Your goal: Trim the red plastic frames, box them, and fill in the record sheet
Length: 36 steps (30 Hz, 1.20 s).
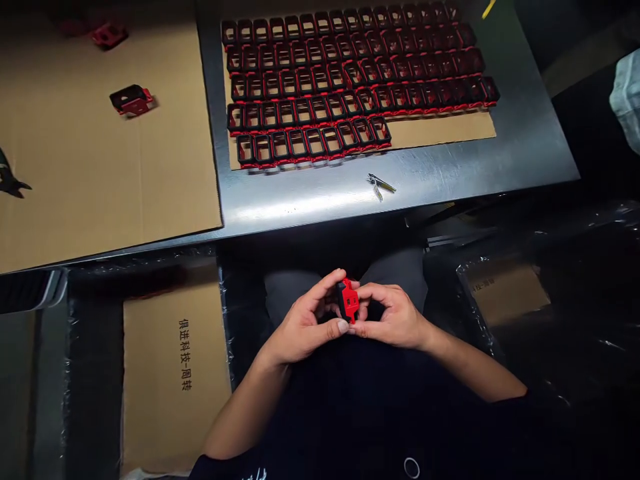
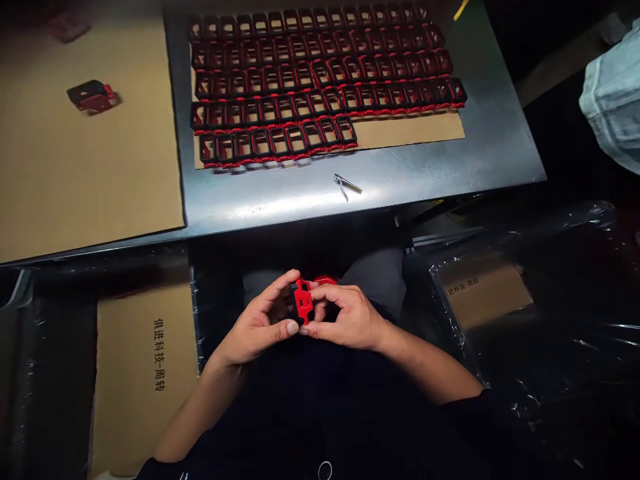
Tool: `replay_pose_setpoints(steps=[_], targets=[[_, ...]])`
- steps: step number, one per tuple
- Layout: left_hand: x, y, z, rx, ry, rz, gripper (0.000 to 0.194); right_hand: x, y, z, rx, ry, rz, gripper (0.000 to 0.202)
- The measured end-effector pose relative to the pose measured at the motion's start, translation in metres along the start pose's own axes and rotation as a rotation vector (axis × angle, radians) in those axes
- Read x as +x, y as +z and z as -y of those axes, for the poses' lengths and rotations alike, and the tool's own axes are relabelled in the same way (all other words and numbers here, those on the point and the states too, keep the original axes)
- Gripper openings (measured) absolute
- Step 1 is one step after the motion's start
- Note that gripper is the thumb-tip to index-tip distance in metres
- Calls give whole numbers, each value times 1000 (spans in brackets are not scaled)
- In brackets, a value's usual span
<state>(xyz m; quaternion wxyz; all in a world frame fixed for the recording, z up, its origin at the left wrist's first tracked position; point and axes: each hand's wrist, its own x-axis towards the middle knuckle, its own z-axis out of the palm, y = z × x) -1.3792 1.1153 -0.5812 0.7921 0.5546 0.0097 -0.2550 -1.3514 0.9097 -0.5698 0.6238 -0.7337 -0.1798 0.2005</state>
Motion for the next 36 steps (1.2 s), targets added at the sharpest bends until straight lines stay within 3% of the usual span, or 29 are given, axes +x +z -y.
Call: replay_pose_setpoints(steps=[4, 7, 10, 22, 27, 31, 36], targets=[[-3, 5, 0, 37, -16, -54, 69, 1, -6, -1, 168, 130, 92, 33], [-6, 7, -5, 149, -25, -60, 72, 3, -12, -1, 551, 360, 184, 39], [-6, 8, -11, 318, -22, -35, 73, 6, -15, -1, 827, 548, 186, 41], [-9, 3, -15, 660, 163, 17, 65, 13, -5, 9, 910, 698, 98, 51], [-10, 1, -11, 750, 244, -57, 62, 10, -3, 9, 837, 651, 81, 44], [-14, 5, -9, 649, 154, -237, 55, 4, -2, 8, 743, 521, 66, 35], [-18, 11, -6, 581, 145, -268, 79, 1, -1, 5, 530, 313, 132, 22]])
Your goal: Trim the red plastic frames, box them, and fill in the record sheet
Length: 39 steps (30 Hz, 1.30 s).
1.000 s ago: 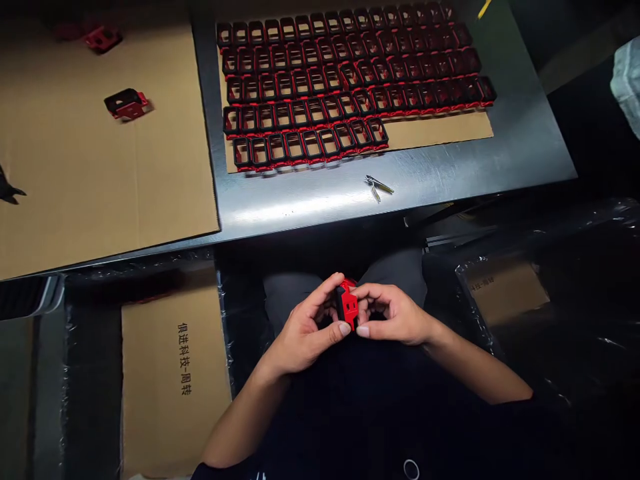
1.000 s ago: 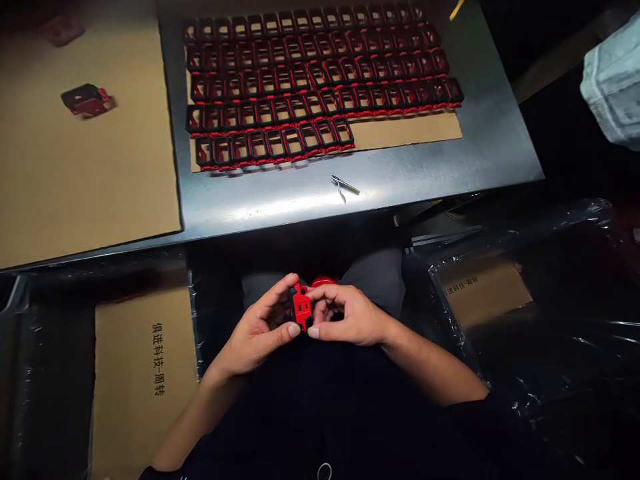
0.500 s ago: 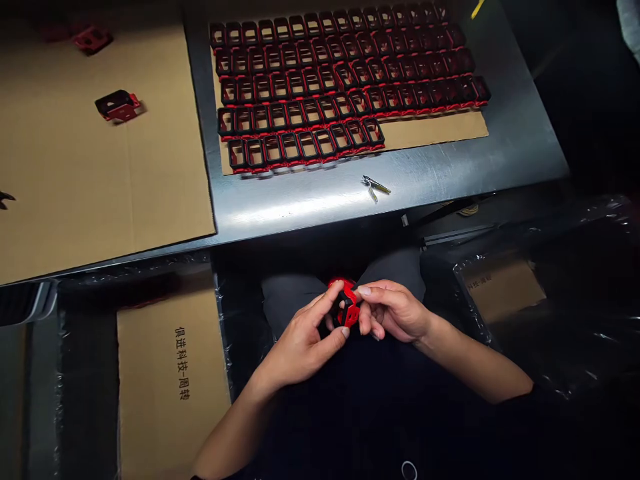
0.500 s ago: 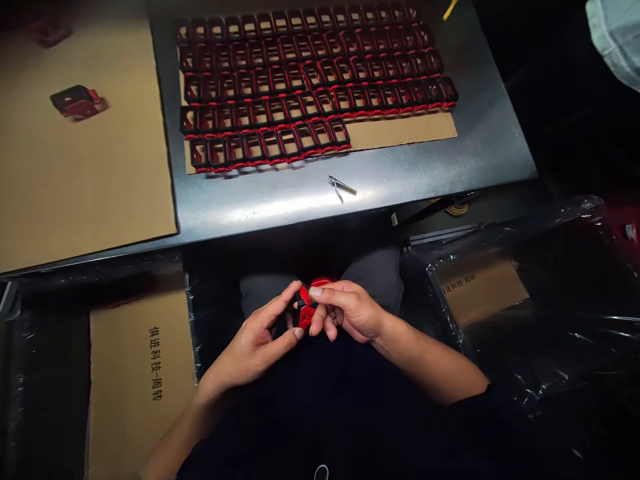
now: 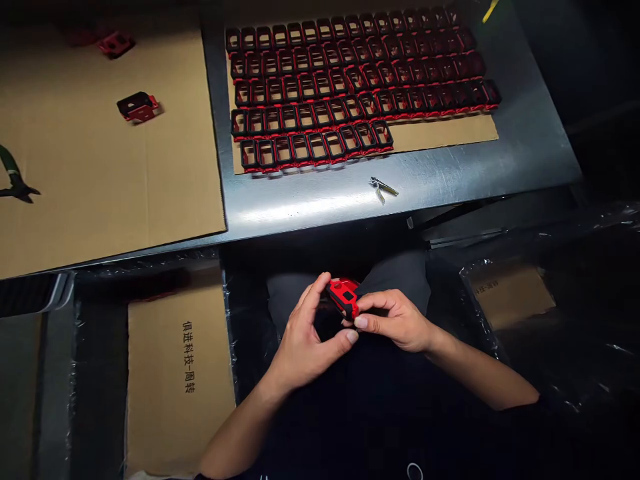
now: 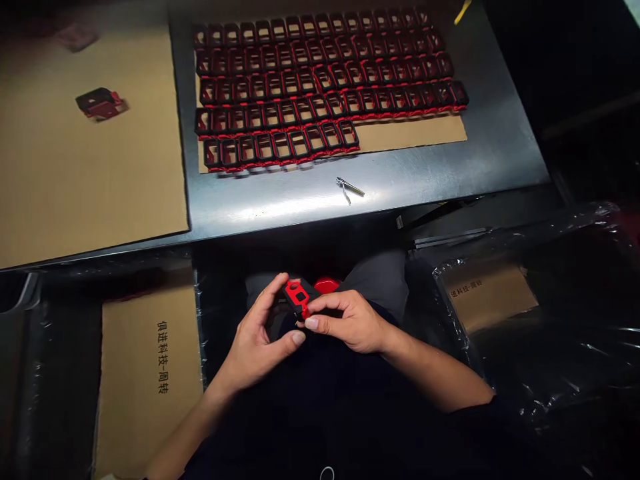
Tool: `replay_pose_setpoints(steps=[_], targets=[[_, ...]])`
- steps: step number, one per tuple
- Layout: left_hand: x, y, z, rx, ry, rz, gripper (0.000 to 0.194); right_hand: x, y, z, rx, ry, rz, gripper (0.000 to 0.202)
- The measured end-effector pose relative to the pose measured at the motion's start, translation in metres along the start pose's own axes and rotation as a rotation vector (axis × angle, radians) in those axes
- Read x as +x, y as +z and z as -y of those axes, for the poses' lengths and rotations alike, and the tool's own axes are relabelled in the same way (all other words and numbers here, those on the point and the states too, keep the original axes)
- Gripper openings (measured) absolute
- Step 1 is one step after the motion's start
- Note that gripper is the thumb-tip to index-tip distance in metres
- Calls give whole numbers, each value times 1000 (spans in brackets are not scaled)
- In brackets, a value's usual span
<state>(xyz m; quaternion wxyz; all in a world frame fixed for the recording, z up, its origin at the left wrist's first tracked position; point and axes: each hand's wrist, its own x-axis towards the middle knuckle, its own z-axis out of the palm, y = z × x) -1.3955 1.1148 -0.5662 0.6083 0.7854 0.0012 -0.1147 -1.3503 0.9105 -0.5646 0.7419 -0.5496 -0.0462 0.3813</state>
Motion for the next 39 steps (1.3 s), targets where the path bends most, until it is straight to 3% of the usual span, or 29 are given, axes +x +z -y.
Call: replay_pose_setpoints(steps=[2, 7, 12, 16, 21, 26, 31, 39], targets=[[-1, 2, 0, 66, 31, -33, 87, 0, -1, -2, -94, -61, 16, 18], [1, 8, -1, 158, 134, -106, 84, 2, -4, -8, -310, -197, 44, 13], [4, 10, -2, 197, 266, -157, 79, 5, -4, -9, -361, -279, 71, 9], [4, 10, -1, 255, 393, -188, 87, 6, -5, -6, -360, -309, 92, 10], [2, 13, 4, 259, 412, -200, 96, 3, -9, 2, -362, -265, -32, 18], [4, 15, 8, 266, 499, -220, 102, 4, 2, 15, -345, -147, -92, 34], [7, 14, 11, 375, 625, -243, 111, 9, 11, 20, -546, -254, -200, 40], [14, 15, 18, 487, 786, -306, 114, 8, 13, 10, -522, -370, -196, 25]])
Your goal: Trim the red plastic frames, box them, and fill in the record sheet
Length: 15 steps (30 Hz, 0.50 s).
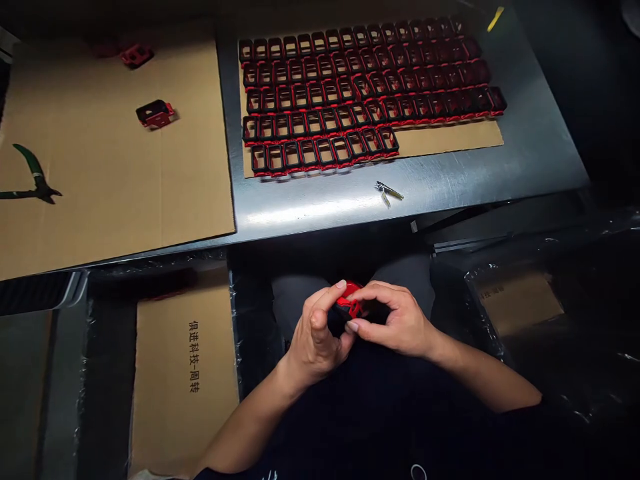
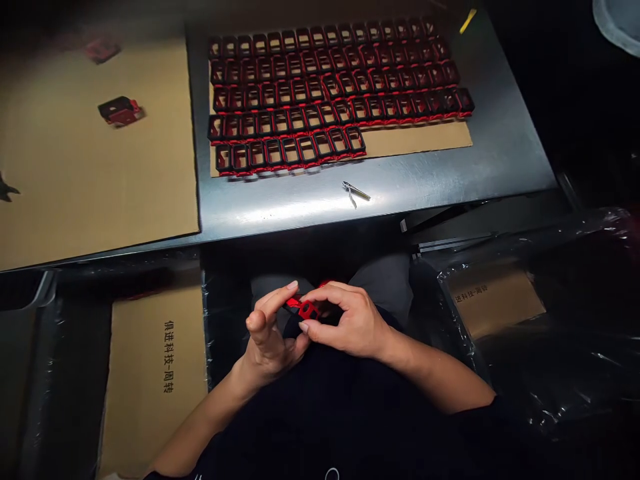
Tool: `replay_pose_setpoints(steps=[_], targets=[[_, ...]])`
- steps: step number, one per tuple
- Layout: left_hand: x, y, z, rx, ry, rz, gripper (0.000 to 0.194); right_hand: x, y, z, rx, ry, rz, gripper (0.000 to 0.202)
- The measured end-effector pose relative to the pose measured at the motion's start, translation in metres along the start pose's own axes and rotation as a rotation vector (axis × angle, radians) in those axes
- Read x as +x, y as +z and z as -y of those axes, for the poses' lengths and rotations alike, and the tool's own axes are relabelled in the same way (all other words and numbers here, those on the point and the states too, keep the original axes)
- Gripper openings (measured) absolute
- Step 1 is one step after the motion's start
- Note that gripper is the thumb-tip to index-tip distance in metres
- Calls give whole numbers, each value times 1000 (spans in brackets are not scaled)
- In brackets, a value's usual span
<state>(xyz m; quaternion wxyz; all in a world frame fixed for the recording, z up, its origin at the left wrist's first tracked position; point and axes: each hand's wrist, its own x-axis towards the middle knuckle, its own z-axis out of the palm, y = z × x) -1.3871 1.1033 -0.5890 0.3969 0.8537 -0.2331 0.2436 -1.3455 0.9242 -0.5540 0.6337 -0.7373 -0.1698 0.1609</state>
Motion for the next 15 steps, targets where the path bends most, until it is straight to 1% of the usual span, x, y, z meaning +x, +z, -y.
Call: replay_pose_setpoints(steps=[3, 5, 7, 9, 11, 13, 15], targets=[[-1, 2, 1, 35, 27, -20, 116, -3, -2, -3, 22, 23, 5, 28], [-2, 2, 1, 10, 33, -29, 116, -4, -4, -8, 96, 82, 37, 30], [-4, 3, 1, -51, 32, -45, 117, -5, -5, -14, 259, 186, 88, 31], [-5, 4, 0, -121, 27, -62, 118, -5, -5, -23, 474, 300, 155, 32], [-6, 5, -1, -178, 28, -72, 119, -4, -4, -30, 658, 382, 205, 32], [-5, 5, -3, -213, 15, -67, 120, -2, 0, -35, 770, 444, 217, 31], [-4, 5, -4, -227, -30, -51, 121, -1, 3, -37, 847, 507, 217, 30]])
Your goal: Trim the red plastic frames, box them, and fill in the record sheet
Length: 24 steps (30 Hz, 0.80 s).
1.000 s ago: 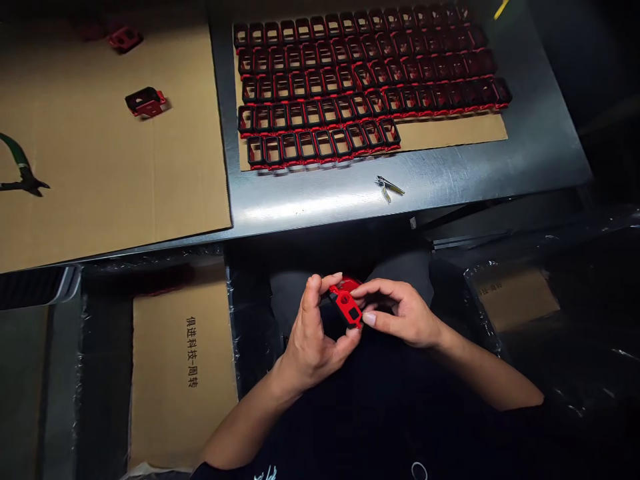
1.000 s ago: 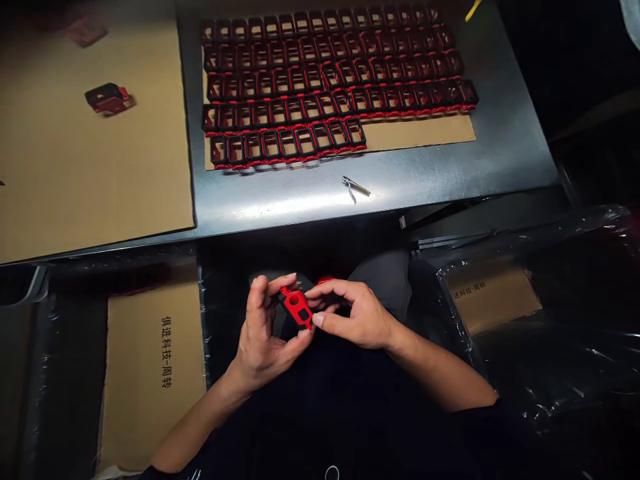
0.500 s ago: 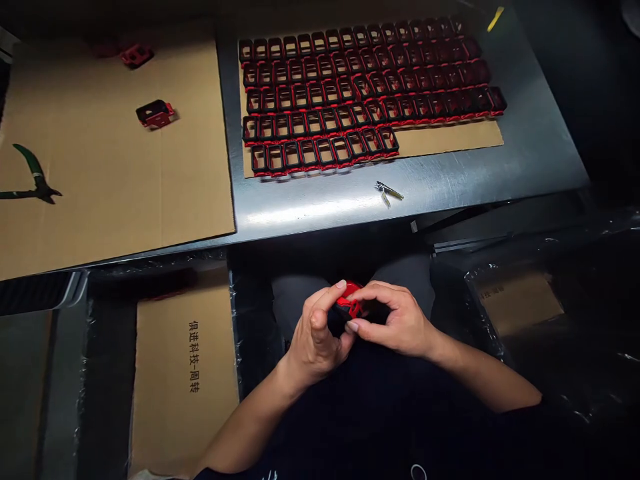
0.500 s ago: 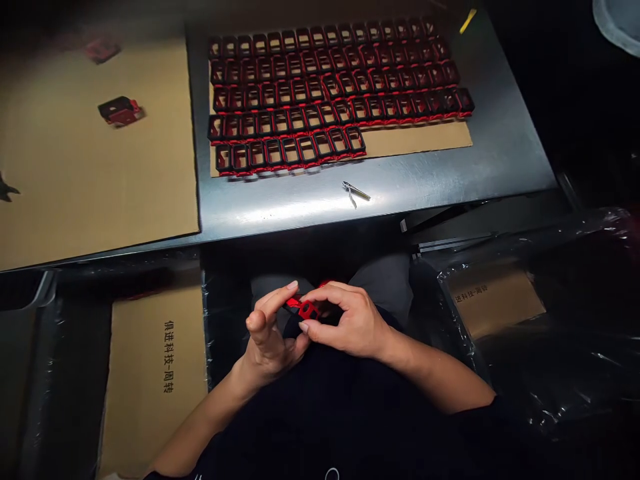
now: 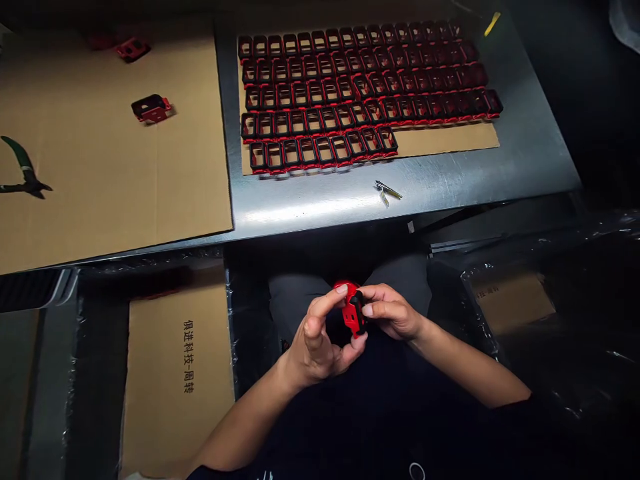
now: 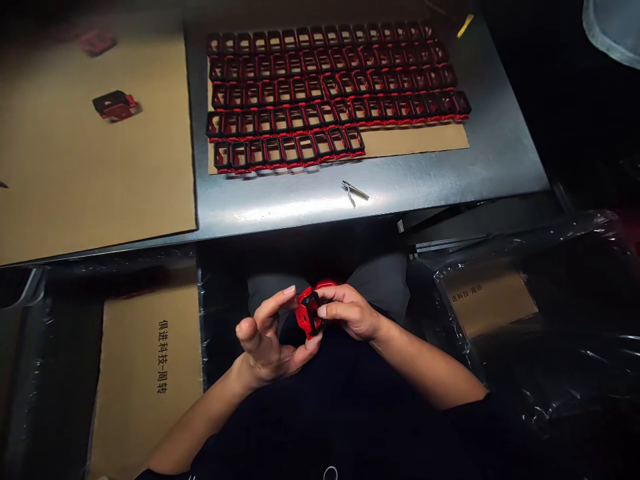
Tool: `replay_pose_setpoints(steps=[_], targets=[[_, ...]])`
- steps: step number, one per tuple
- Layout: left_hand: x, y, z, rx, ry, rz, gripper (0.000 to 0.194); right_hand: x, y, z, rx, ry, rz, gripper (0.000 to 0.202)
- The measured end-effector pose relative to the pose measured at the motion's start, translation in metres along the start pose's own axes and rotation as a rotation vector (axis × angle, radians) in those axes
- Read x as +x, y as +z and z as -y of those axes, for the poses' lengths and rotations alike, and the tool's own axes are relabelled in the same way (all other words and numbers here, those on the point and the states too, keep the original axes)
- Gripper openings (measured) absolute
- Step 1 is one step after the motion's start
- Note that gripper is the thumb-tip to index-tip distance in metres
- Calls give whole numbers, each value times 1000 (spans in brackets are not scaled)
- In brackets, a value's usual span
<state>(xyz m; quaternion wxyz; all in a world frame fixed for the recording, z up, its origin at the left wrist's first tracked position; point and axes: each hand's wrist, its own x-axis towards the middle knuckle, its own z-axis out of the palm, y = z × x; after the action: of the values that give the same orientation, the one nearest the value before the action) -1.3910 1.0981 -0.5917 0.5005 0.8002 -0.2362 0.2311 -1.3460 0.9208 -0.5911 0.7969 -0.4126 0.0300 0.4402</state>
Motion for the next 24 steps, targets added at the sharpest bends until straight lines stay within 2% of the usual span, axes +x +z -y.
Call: replay_pose_setpoints(steps=[6, 13, 16, 18, 21, 24], targets=[[4, -1, -4, -23, -113, 48, 120, 1, 1, -3, 158, 181, -12, 29], [8, -2, -6, 0, -237, 56, 113, 0, -2, -3, 212, 263, 24, 33], [6, -4, -6, -1, -274, 66, 113, -3, -1, -3, 240, 249, 41, 39], [4, -5, -5, 24, -293, 77, 112, -5, 2, -1, 207, 199, -4, 43], [-1, -4, -3, 90, -331, 126, 107, -8, 8, 6, 39, 96, -126, 45], [-2, -2, -2, 117, -339, 158, 101, -9, 14, 15, -129, 64, -195, 43]])
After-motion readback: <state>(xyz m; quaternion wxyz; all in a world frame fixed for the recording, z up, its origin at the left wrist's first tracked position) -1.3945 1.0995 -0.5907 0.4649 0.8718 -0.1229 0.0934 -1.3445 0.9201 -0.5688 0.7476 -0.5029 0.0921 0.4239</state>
